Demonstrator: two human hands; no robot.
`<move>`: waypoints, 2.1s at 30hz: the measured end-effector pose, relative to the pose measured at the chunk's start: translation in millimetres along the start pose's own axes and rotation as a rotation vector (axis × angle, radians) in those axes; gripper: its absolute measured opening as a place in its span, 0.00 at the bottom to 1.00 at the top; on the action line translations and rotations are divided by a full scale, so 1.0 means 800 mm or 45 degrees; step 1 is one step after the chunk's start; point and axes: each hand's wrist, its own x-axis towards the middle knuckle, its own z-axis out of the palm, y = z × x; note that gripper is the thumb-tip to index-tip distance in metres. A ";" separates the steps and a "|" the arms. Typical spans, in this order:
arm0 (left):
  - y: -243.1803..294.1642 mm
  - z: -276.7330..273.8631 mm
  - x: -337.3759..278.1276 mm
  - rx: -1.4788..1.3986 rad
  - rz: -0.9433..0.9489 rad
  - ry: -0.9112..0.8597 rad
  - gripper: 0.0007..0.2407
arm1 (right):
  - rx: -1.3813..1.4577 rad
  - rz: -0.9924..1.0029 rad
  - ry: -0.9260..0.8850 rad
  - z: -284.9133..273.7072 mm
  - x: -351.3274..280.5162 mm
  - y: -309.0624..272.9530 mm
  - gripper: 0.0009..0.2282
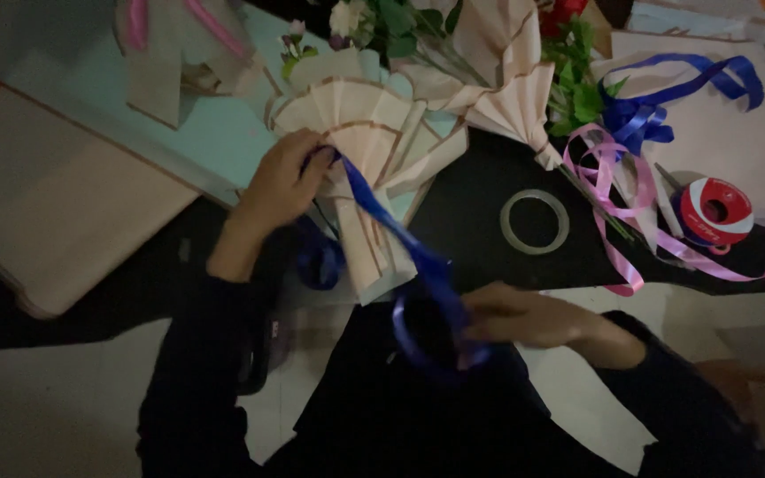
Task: The person ties a blue ribbon around a small flower bouquet by hand, looping the ribbon and tightening it to secure the paper wrap.
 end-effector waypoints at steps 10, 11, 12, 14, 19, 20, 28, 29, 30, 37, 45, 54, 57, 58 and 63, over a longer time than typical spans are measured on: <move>0.018 -0.050 0.010 -0.070 -0.242 -0.308 0.07 | 0.525 -0.120 0.657 -0.068 -0.008 0.045 0.20; 0.020 -0.052 0.007 -0.069 -0.242 -0.309 0.07 | 0.526 -0.120 0.657 -0.074 -0.004 0.049 0.20; 0.022 -0.055 0.004 -0.045 -0.287 -0.268 0.08 | 0.637 -0.211 0.647 -0.081 -0.001 0.052 0.15; 0.033 -0.064 0.001 -0.014 -0.327 -0.223 0.10 | 0.743 -0.309 0.633 -0.099 0.002 0.064 0.11; 0.052 -0.089 -0.031 0.205 -0.385 -0.171 0.11 | 0.572 -0.271 0.542 -0.094 -0.024 0.040 0.15; 0.052 -0.091 -0.029 0.206 -0.389 -0.166 0.11 | 0.571 -0.271 0.536 -0.091 -0.037 0.048 0.15; 0.021 -0.095 -0.003 0.261 -0.759 -0.134 0.14 | -0.411 -0.104 0.279 0.008 -0.114 0.059 0.16; 0.008 -0.093 0.003 0.261 -0.757 -0.133 0.14 | -0.412 -0.105 0.281 0.020 -0.115 0.060 0.16; -0.004 -0.091 0.010 0.279 -0.671 -0.037 0.14 | -0.341 -0.074 0.242 0.031 -0.116 0.061 0.11; -0.057 -0.107 0.070 0.049 -0.450 0.398 0.21 | -0.226 0.072 0.015 0.064 -0.123 0.070 0.07; -0.143 -0.115 0.066 0.288 -0.433 0.607 0.19 | -0.405 0.387 -0.129 0.042 -0.129 0.148 0.09; 0.033 -0.068 -0.023 1.057 0.055 0.541 0.06 | -1.057 0.458 0.097 0.010 -0.056 0.054 0.13; 0.077 -0.016 -0.087 0.733 0.038 0.532 0.06 | -0.966 0.078 0.476 0.004 -0.002 0.002 0.14; 0.084 0.003 -0.111 0.658 -0.009 0.549 0.09 | -0.918 -0.192 0.611 0.006 0.018 -0.012 0.15; 0.087 0.040 -0.137 0.216 -0.440 0.309 0.13 | -0.934 -0.531 0.761 -0.005 0.117 0.024 0.19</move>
